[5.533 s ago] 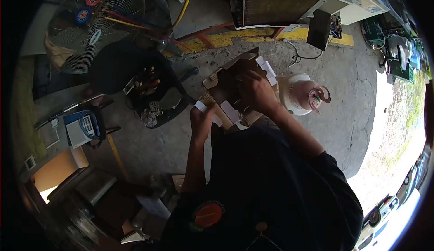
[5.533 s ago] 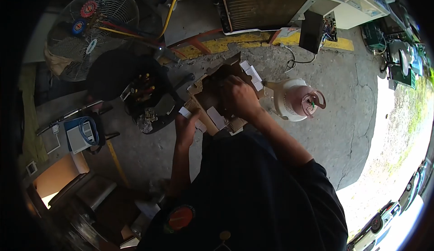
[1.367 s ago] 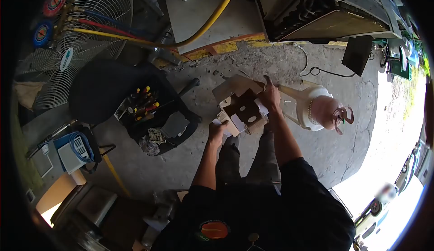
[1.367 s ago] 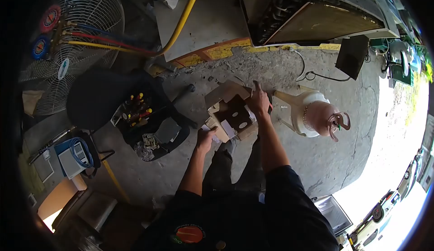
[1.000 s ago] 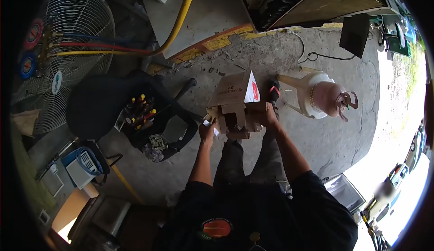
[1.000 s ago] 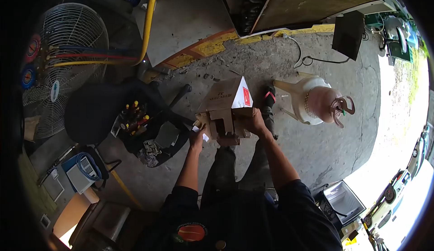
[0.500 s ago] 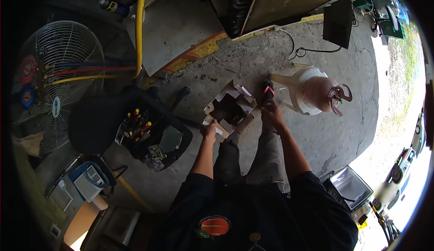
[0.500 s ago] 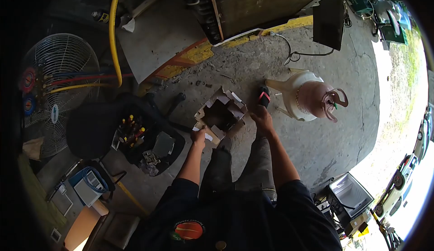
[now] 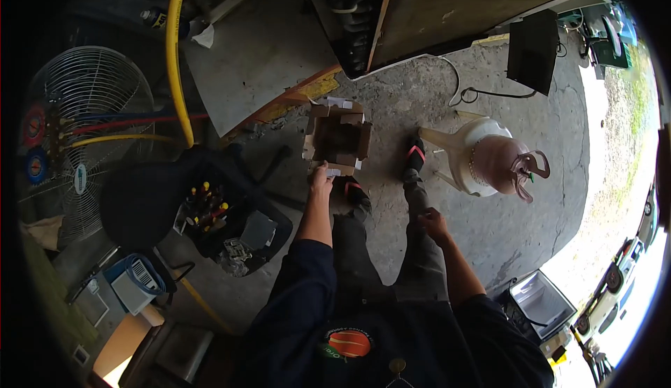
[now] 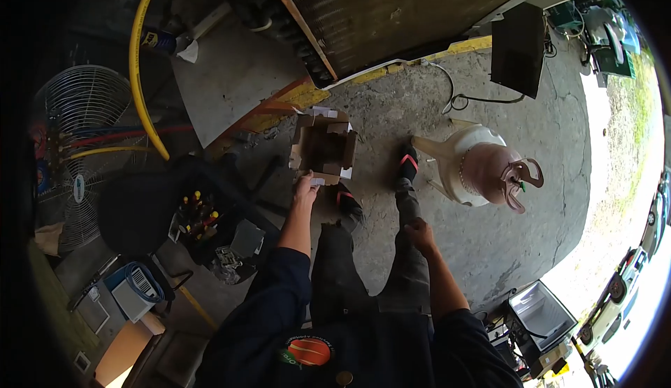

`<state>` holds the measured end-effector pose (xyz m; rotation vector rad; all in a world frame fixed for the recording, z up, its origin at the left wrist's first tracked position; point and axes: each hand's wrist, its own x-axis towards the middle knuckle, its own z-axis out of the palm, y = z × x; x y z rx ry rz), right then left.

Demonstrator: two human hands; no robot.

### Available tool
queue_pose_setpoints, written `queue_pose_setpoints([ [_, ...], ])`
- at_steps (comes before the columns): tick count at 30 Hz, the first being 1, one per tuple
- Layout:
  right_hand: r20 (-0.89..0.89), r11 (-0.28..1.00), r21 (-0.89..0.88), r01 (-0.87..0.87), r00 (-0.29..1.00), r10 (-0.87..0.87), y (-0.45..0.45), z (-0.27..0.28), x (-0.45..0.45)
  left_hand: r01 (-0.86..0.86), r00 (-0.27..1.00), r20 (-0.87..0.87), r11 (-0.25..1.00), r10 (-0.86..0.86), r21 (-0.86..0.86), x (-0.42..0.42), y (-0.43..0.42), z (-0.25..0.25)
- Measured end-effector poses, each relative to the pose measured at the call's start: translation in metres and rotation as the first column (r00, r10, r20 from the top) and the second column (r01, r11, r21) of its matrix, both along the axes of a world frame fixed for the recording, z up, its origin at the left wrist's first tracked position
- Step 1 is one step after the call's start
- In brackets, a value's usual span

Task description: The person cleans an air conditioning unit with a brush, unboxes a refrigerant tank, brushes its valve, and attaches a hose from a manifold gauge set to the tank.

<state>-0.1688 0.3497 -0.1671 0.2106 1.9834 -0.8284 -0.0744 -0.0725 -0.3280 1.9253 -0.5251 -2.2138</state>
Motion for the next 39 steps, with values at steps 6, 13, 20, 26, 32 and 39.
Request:
queue_pose_setpoints([
  [6, 0.07, 0.959, -0.156, 0.238, 0.971, -0.23, 0.014, 0.022, -0.014, -0.158, 0.977, -0.156, 0.983, 0.142, -0.093, -0.11, -0.032, -0.04],
  [13, 0.084, 0.926, -0.008, 0.377, 0.923, -0.375, 0.089, 0.027, 0.024, -0.22, 0.94, -0.224, 0.958, 0.258, 0.183, -0.154, -0.029, 0.013],
  [20, -0.162, 0.948, 0.159, 0.275, 0.955, -0.249, 0.133, 0.071, 0.039, 0.89, 0.45, 0.129, 0.43, -0.884, -0.154, -0.033, 0.047, 0.124],
  [26, -0.502, 0.977, -0.026, 0.213, 0.842, -0.197, 0.126, 0.159, -0.045, 0.927, 0.372, 0.311, 0.335, -0.875, -0.168, 0.113, 0.081, 0.188],
  [32, -0.71, 0.953, -0.141, 0.267, 0.644, -0.286, 0.104, 0.242, -0.145, 0.79, 0.55, 0.325, 0.605, -0.77, 0.098, 0.181, 0.044, 0.261],
  [39, -0.806, 0.94, 0.081, 0.331, 0.576, -0.133, 0.141, 0.219, -0.247, 0.608, 0.777, 0.302, 0.783, -0.553, -0.132, 0.238, 0.021, 0.316],
])
